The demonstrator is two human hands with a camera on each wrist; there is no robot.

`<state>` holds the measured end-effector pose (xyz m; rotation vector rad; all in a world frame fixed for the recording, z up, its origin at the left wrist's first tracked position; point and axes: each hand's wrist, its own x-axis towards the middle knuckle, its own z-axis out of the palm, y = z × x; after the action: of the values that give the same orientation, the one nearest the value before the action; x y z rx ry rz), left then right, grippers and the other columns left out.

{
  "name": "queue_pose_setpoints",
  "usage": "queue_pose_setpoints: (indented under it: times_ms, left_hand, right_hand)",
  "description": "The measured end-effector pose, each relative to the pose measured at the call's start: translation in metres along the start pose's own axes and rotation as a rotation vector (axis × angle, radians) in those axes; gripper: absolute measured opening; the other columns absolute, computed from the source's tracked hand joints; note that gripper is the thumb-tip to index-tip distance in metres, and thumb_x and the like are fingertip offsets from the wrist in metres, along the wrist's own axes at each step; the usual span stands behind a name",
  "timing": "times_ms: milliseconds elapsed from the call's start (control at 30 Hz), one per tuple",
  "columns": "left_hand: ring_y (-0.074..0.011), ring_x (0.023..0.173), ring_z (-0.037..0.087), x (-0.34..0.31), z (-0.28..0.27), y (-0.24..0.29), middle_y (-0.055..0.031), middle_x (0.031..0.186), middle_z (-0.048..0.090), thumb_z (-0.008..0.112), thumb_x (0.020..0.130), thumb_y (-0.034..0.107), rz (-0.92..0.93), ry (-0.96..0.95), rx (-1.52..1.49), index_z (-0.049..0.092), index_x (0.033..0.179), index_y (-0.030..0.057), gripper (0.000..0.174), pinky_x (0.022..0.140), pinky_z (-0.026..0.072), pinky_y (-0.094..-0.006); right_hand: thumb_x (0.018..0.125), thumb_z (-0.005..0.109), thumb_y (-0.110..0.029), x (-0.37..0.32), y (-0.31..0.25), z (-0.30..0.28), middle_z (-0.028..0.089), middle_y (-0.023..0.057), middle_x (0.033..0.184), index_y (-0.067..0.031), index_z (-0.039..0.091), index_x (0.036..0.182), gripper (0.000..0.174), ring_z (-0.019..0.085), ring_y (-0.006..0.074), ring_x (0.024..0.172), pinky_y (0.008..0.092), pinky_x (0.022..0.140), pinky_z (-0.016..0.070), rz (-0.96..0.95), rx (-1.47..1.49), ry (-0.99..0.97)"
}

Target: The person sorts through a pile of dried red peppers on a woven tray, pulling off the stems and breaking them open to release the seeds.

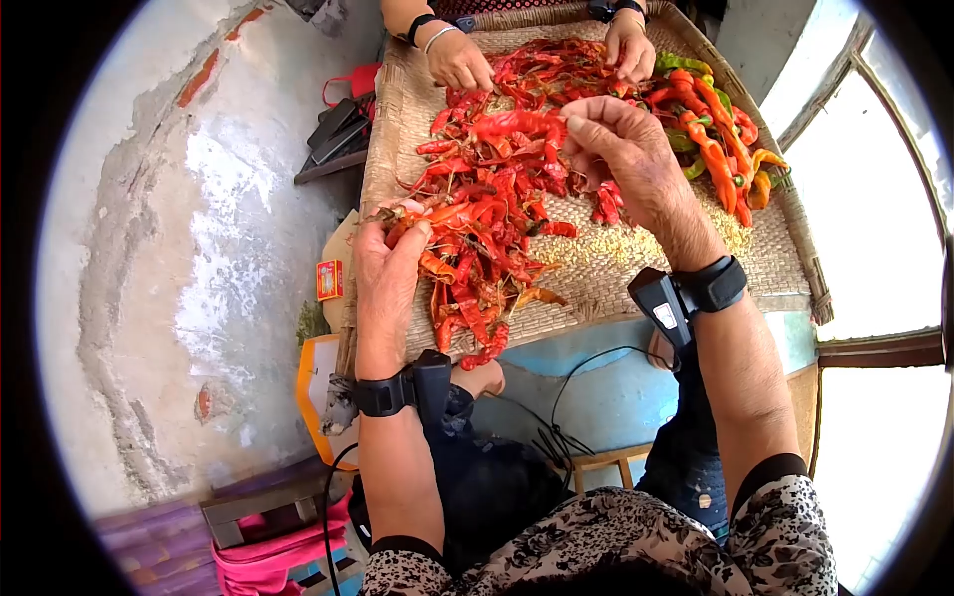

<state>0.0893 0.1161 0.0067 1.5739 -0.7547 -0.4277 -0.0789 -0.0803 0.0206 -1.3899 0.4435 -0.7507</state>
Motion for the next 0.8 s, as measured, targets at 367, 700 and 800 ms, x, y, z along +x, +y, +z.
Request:
queue_pose_setpoints:
  times_ms: [367, 700, 800]
  left_hand:
    - [-0.0019, 0.068, 0.042, 0.0, 0.019, -0.005, 0.0054, 0.08, 0.052, 0.059, 0.085, 0.004, -0.038, -0.124, -0.179, 0.057, 0.099, 0.0077, 0.014, 0.062, 0.0361, -0.0182]
    - [-0.0048, 0.077, 0.051, 0.001, 0.015, -0.005, -0.0002, 0.089, 0.059, 0.061, 0.086, 0.011, 0.017, -0.097, -0.129, 0.06, 0.1, 0.0023, 0.017, 0.069, 0.0437, -0.0211]
    - [-0.0054, 0.077, 0.052, 0.001, 0.013, -0.005, -0.0004, 0.089, 0.059, 0.062, 0.086, 0.012, 0.009, -0.076, -0.136, 0.06, 0.1, 0.0006, 0.019, 0.069, 0.0444, -0.0213]
  right_hand:
    - [0.082, 0.064, -0.009, -0.012, 0.033, 0.032, 0.063, 0.0196, 0.083, 0.0024, 0.064, 0.09, 0.014, 0.063, 0.0361, 0.078, 0.0427, 0.07, 0.0511, -0.489, -0.707, -0.107]
    - [0.08, 0.07, -0.015, -0.036, 0.001, 0.038, 0.065, 0.0122, 0.07, -0.0054, 0.067, 0.086, 0.012, 0.064, 0.0264, 0.067, 0.0376, 0.063, 0.0501, -0.222, -0.465, -0.726]
    - [0.075, 0.075, -0.013, -0.064, 0.0, 0.046, 0.065, 0.0099, 0.084, -0.0034, 0.065, 0.095, 0.024, 0.065, 0.0244, 0.076, 0.0337, 0.065, 0.0525, -0.2, -0.635, -1.073]
